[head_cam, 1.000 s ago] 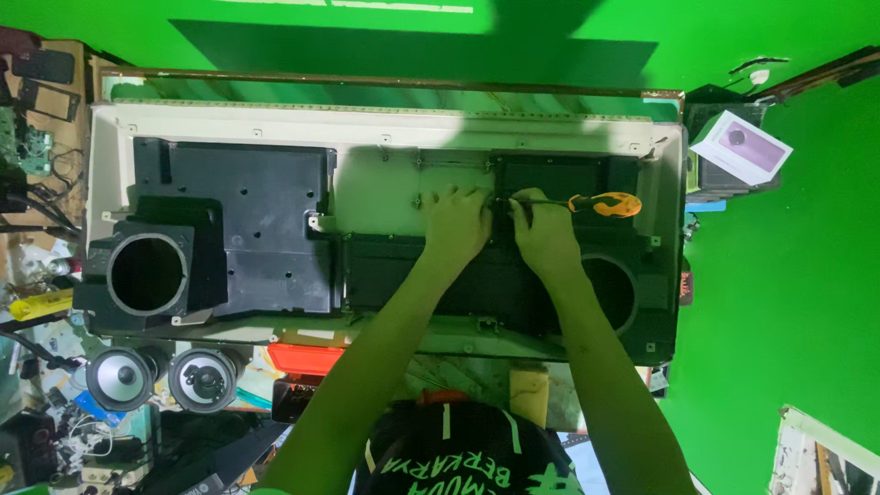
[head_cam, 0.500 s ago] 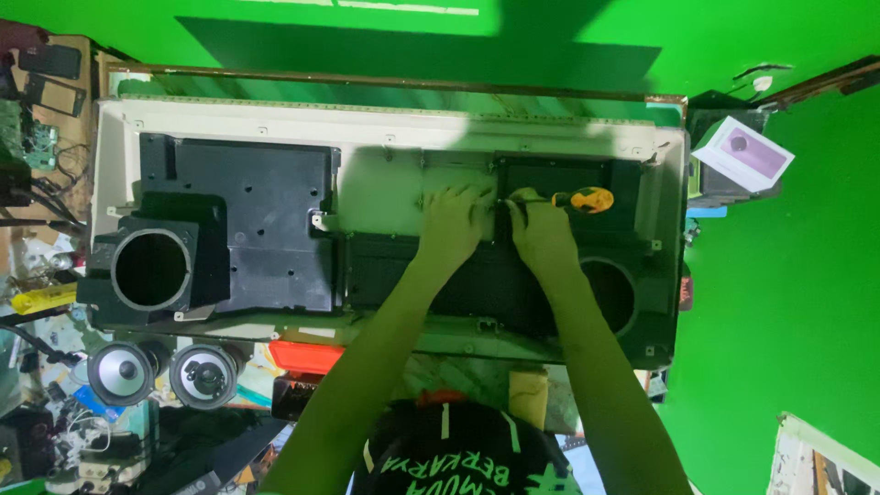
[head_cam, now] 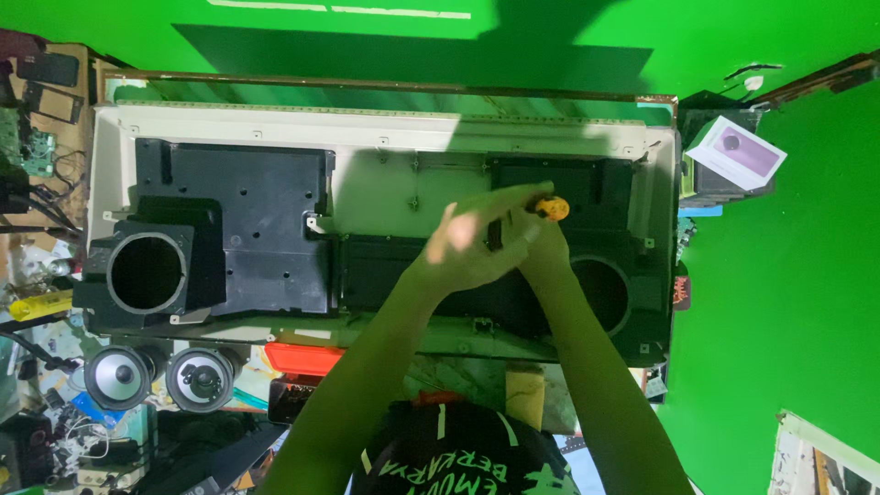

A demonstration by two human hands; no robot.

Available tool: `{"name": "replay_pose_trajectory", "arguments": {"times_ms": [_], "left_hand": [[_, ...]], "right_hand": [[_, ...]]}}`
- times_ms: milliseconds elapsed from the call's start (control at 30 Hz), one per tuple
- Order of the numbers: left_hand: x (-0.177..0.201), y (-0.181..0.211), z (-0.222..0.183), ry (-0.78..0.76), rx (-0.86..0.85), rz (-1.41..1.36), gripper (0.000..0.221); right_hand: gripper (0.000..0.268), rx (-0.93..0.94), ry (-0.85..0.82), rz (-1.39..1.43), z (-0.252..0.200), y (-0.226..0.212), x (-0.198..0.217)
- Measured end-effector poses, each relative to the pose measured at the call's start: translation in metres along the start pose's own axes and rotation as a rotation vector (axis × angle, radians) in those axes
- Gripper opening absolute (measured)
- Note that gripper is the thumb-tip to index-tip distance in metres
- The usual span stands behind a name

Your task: The person works on a large speaker housing by using a screwdriver to remove and replace screws in internal components and wiring.

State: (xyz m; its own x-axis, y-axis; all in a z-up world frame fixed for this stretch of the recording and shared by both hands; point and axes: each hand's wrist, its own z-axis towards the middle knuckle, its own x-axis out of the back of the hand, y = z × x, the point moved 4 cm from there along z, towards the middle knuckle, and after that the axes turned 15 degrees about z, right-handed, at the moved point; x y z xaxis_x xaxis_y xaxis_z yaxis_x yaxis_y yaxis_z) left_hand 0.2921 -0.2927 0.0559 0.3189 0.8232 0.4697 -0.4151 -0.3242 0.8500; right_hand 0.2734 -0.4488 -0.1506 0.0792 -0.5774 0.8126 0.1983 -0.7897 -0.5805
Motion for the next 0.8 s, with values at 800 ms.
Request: {"name": "replay_pose_trajectory", "arguments": {"times_ms": [800], "left_hand": [[-0.019,-0.025,-0.010,0.042,-0.208,0.113,0.035]], "right_hand": [[0.040,0.129,0.290,0.349,0.008,-0.183,0.220]]}}
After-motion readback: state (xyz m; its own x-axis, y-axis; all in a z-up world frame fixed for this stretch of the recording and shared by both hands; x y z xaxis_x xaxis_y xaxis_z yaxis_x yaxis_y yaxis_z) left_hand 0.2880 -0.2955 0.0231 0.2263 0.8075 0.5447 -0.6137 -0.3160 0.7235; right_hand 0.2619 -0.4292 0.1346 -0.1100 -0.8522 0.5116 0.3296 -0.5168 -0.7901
